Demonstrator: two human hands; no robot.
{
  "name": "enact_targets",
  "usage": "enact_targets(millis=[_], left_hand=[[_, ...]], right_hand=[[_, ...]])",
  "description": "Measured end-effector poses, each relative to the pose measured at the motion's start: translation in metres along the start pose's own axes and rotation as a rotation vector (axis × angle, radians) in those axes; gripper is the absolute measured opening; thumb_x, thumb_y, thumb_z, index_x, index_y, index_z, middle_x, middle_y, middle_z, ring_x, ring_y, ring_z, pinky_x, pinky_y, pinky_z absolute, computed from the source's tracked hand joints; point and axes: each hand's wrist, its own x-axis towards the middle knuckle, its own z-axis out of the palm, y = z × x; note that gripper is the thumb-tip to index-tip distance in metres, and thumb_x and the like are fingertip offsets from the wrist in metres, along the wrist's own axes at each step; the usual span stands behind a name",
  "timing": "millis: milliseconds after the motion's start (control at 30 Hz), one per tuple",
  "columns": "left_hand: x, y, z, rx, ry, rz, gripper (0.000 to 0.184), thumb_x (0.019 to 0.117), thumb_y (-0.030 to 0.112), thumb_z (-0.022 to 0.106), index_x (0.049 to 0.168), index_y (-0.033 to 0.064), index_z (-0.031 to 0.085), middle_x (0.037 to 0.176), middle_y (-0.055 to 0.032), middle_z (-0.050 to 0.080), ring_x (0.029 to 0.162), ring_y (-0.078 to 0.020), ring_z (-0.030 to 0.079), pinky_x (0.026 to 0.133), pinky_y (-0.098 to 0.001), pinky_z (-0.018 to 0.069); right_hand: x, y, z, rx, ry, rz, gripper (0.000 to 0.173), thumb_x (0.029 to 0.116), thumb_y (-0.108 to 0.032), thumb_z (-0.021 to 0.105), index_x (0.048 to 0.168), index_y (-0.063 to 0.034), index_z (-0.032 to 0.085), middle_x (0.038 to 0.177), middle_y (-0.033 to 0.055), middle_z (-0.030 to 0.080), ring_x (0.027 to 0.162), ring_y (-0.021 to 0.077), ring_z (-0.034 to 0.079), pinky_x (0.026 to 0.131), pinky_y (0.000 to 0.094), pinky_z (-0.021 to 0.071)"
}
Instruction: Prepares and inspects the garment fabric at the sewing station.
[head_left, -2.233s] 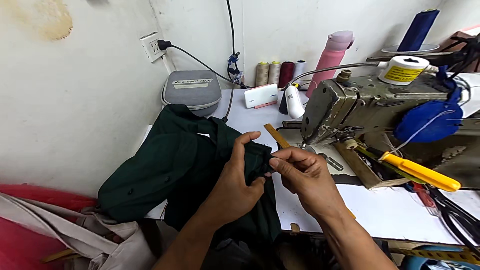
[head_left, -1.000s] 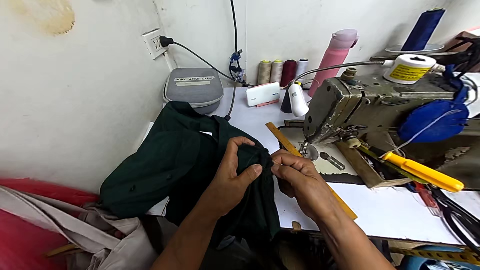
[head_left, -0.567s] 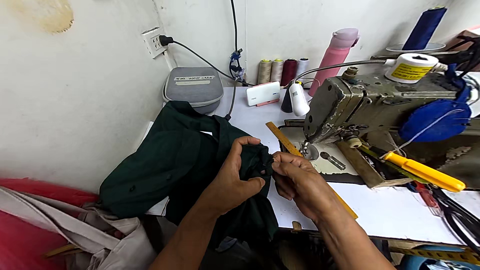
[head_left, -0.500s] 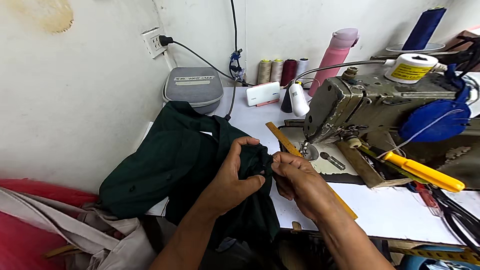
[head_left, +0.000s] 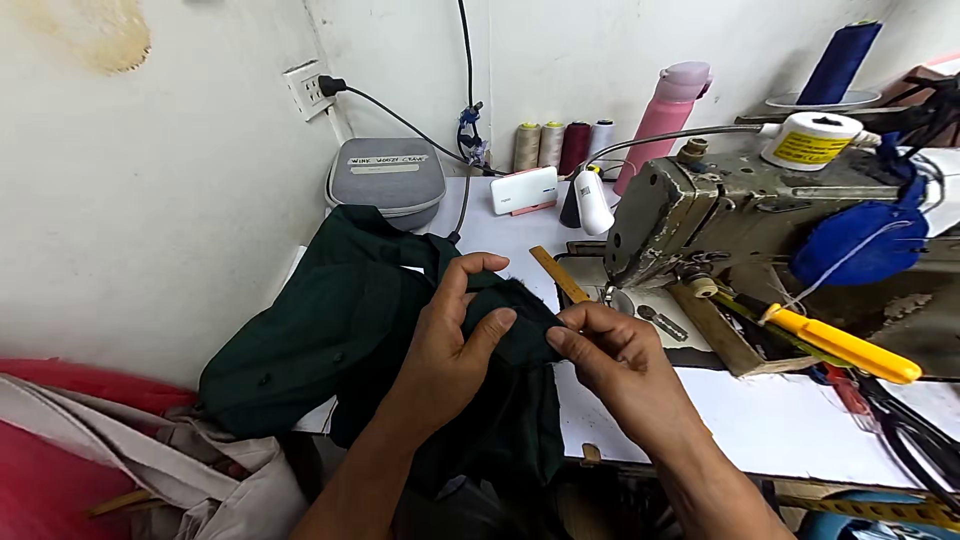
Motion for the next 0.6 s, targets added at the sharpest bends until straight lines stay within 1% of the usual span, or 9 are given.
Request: enact_targets(millis=[133,200,333,400,433,467,500,533,600], left_hand=[[0.006,0.001,-0.006,0.039,0.061,0.061,0.036,0.1026,0.009,0.053,0.138,0.0145,0.052,0.081,-0.0007,0.066,0.065,-0.0092,0.060,0.058,-0.0195,0.0503],[0.009,0.002,-0.008,0.042,0.070,0.090,0.037,0.1025,0.006,0.051,0.139,0.0132,0.050,0.079,0.0003,0.064,0.062,-0.0075,0.057,0.054,-0.0171,0.0468],[0.013,0.003,-0.006,0.061,0.096,0.134,0.036,0.1014,0.003,0.054,0.136,0.0122,0.050,0.080,0.0000,0.064,0.060,-0.0080,0.056,0.052,-0.0169,0.0464],[0.017,0.001,-0.006,0.102,0.109,0.179,0.040,0.0973,0.009,0.065,0.135,0.0126,0.051,0.094,0.0008,0.067,0.075,-0.0090,0.064,0.062,-0.0195,0.0540],[0.021,-0.002,-0.008,0.130,0.085,0.197,0.047,0.0948,0.019,0.070,0.137,0.0134,0.049,0.109,0.0006,0.066,0.094,-0.0114,0.065,0.077,-0.0244,0.0564],[0.025,-0.005,-0.012,0.136,0.029,0.196,0.058,0.0933,0.033,0.073,0.142,0.0133,0.046,0.125,-0.0008,0.062,0.114,-0.0148,0.061,0.093,-0.0311,0.0540],[0.029,-0.008,-0.014,0.116,-0.044,0.178,0.071,0.0915,0.045,0.073,0.147,0.0122,0.043,0.135,-0.0022,0.058,0.127,-0.0175,0.055,0.103,-0.0367,0.0498],[0.033,-0.010,-0.016,0.082,-0.129,0.142,0.082,0.0895,0.052,0.073,0.151,0.0112,0.038,0.138,-0.0024,0.058,0.129,-0.0174,0.054,0.105,-0.0380,0.0489],[0.038,-0.015,-0.018,-0.018,-0.309,0.032,0.090,0.0866,0.052,0.076,0.155,0.0116,0.034,0.124,-0.0018,0.066,0.111,-0.0132,0.065,0.093,-0.0317,0.0578]], right_hand=[[0.000,0.002,-0.003,0.129,-0.057,0.052,0.013,0.0981,-0.018,0.065,0.089,-0.0129,0.071,0.060,0.0009,0.053,0.043,0.0048,0.038,0.040,0.0184,0.0300],[0.001,0.003,-0.003,0.175,-0.077,0.059,0.010,0.0977,-0.017,0.066,0.091,-0.0118,0.071,0.060,0.0021,0.053,0.043,0.0047,0.038,0.040,0.0182,0.0319],[0.001,0.002,-0.003,0.250,-0.090,0.088,0.007,0.0962,-0.015,0.068,0.092,-0.0103,0.072,0.062,0.0034,0.057,0.043,0.0033,0.040,0.040,0.0166,0.0333],[0.001,0.000,-0.003,0.282,-0.095,0.102,0.006,0.0956,-0.014,0.069,0.091,-0.0101,0.071,0.063,0.0035,0.058,0.043,0.0027,0.040,0.041,0.0161,0.0332],[0.001,0.000,-0.003,0.291,-0.099,0.104,0.006,0.0956,-0.014,0.069,0.091,-0.0106,0.071,0.063,0.0031,0.058,0.043,0.0022,0.040,0.041,0.0157,0.0331],[0.001,-0.001,-0.003,0.298,-0.103,0.105,0.006,0.0955,-0.014,0.069,0.091,-0.0111,0.071,0.063,0.0027,0.058,0.043,0.0018,0.040,0.041,0.0154,0.0328],[0.002,-0.001,-0.003,0.300,-0.107,0.104,0.006,0.0954,-0.014,0.069,0.091,-0.0115,0.072,0.062,0.0022,0.057,0.043,0.0013,0.039,0.041,0.0152,0.0326],[0.002,-0.002,-0.003,0.304,-0.112,0.103,0.006,0.0954,-0.014,0.069,0.091,-0.0117,0.072,0.062,0.0019,0.057,0.043,0.0011,0.039,0.041,0.0151,0.0324],[0.003,-0.003,-0.003,0.305,-0.124,0.089,0.006,0.0955,-0.013,0.068,0.091,-0.0113,0.072,0.062,0.0020,0.057,0.043,0.0011,0.039,0.041,0.0151,0.0325]])
